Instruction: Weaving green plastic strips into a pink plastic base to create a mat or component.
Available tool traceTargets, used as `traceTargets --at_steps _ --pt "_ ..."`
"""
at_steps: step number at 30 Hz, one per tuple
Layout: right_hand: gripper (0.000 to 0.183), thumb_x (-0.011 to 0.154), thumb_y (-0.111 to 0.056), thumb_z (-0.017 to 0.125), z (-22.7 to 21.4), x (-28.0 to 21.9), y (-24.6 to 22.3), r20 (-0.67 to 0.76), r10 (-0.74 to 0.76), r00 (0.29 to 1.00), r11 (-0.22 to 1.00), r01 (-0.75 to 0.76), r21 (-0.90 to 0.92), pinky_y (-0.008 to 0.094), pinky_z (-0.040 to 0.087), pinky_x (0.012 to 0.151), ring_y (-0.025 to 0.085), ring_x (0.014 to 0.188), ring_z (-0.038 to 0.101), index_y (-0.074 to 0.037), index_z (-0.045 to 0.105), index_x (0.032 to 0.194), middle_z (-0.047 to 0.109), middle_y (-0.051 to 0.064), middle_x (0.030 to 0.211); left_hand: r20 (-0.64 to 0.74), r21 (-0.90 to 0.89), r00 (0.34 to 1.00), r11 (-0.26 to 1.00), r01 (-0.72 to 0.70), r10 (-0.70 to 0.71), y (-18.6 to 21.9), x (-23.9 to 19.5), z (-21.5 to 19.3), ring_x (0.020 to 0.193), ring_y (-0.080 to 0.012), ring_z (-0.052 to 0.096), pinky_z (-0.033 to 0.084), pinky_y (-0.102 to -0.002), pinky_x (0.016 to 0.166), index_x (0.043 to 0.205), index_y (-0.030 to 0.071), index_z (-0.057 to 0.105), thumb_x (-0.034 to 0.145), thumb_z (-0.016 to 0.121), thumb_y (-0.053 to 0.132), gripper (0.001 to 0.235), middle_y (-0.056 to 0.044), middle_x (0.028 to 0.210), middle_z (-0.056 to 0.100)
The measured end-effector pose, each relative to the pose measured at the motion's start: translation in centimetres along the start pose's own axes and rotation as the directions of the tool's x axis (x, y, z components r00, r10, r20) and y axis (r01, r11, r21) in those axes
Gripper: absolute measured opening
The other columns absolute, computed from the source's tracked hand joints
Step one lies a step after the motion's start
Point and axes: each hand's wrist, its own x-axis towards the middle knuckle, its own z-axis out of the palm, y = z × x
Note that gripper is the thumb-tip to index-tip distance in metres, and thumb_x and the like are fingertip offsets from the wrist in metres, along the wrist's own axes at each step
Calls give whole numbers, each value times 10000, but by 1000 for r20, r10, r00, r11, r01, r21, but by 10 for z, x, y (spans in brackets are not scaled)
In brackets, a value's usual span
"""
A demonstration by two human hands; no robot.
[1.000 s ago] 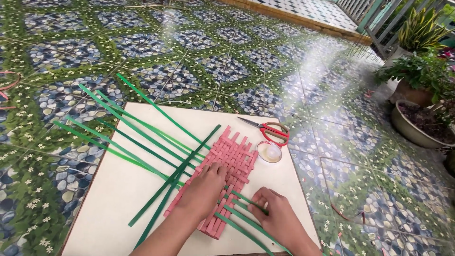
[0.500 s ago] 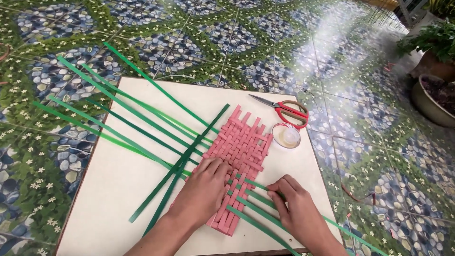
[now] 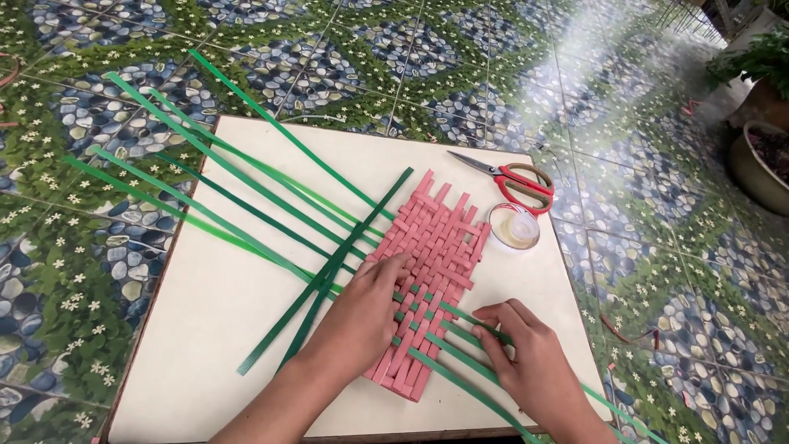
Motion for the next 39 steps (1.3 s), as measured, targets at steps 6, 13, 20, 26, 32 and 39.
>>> traceTargets --at_steps 6,13,20,26,32,39 --pt "154 890 -200 626 -2 -5 7 -36 11 999 996 -8 91 294 426 556 147 579 558 -113 717 979 675 -19 870 -103 -175 991 982 71 -90 -1 10 -6 985 -123 641 529 -281 873 1208 111 581 975 367 62 319 -27 1101 647" --pt "101 857 -177 698 -4 2 3 -47 127 991 979 -117 165 264 446 650 122 676 539 -127 733 938 636 -5 736 -90 256 990 963 -80 106 16 43 -11 874 -214 627 526 -409 682 806 104 667 893 597 75 116 -32 905 685" --pt "78 908 -170 624 -12 7 -7 127 215 968 955 -236 181 262 388 595 133 591 439 -123 668 863 619 -17 663 -2 498 992 860 112 -128 13 82 6 637 -274 602 499 -406 545 678 72 571 791 536 -116 222 -87 692 586" --pt "133 915 -178 630 -11 10 5 161 189 969 957 -218 190 269 387 586 125 589 430 -113 645 800 584 -20 649 4 441 944 848 294 -330 30 98 6 763 -256 637 534 -352 622 837 85 634 829 533 -34 155 -76 829 640" --pt "167 916 -216 655 -13 15 10 226 231 946 943 -275 189 273 359 567 116 571 425 -106 662 790 582 -8 630 18 421 870 793 441 -493 35 109 6 957 -269 652 567 -351 757 1064 88 658 758 671 -26 327 -81 1030 665" --pt "379 946 -265 670 -13 22 14 201 238 950 938 -279 207 297 293 547 125 581 322 -94 491 659 380 -1 590 105 520 817 731 441 -568 42 111 2 998 -238 650 572 -320 780 1146 104 634 694 863 172 511 -56 1080 641"
